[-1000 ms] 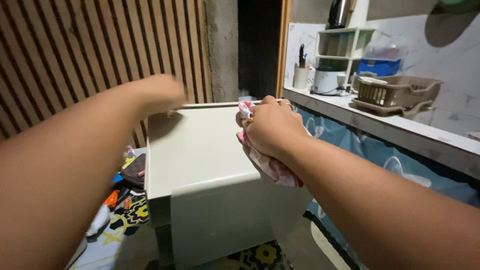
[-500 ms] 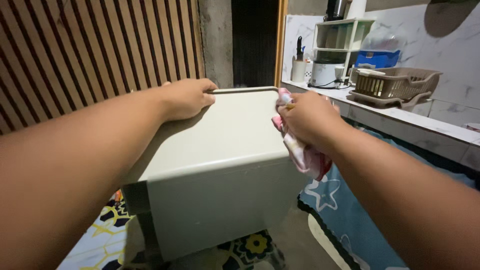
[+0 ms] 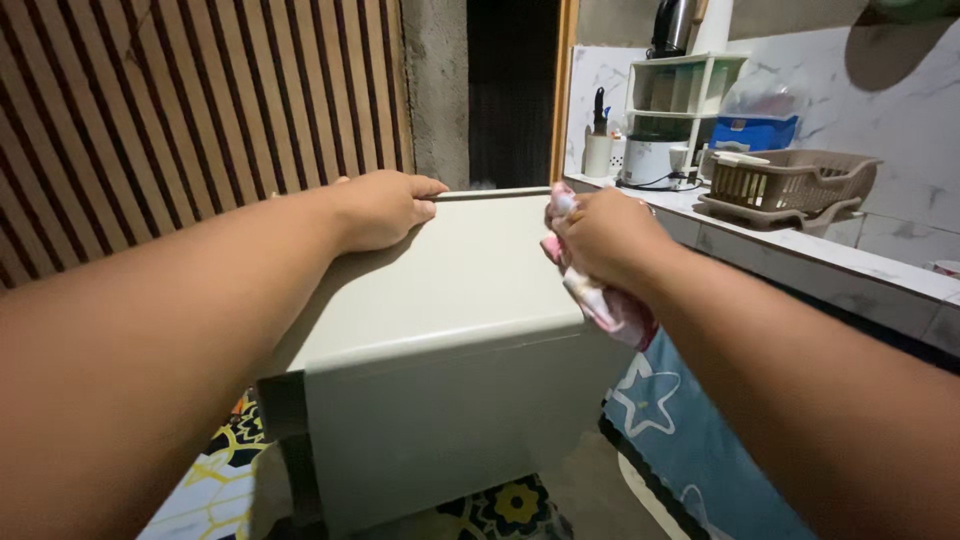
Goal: The person empties a plastic storage container by removing various items including a water bottle, snacks, and small accessories. Then, using a patterned cloth, the person wipes the inside and outside surfaces of the container.
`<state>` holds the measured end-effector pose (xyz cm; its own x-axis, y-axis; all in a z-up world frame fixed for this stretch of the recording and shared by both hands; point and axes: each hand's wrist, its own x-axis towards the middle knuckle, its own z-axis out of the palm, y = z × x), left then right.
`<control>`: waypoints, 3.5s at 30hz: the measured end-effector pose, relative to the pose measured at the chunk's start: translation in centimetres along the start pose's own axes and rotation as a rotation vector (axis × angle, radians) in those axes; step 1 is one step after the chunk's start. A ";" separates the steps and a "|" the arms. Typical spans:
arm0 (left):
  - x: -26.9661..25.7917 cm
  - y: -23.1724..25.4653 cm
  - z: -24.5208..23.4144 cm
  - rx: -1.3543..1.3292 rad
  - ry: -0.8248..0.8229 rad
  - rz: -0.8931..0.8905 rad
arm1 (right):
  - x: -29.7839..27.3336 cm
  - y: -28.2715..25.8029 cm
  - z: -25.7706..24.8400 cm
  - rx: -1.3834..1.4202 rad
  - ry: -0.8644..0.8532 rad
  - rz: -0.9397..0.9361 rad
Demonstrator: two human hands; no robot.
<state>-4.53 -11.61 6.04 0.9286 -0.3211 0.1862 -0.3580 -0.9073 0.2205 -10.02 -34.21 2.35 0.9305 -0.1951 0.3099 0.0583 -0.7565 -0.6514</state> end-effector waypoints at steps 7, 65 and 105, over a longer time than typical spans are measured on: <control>2.4 -1.6 0.7 0.026 0.019 0.085 | -3.8 -2.2 5.7 -0.309 0.175 -0.813; 1.9 -1.5 0.6 -0.097 0.068 0.094 | -0.6 -1.2 2.5 -0.316 -0.111 -0.333; 1.9 0.7 0.3 -0.048 0.010 -0.122 | 3.4 5.7 -0.7 0.569 -0.092 0.228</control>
<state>-2.99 -12.97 6.28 0.9647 -0.2057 0.1647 -0.2464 -0.9256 0.2873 -6.75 -39.66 0.18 0.9681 -0.2389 0.0752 0.0147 -0.2456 -0.9693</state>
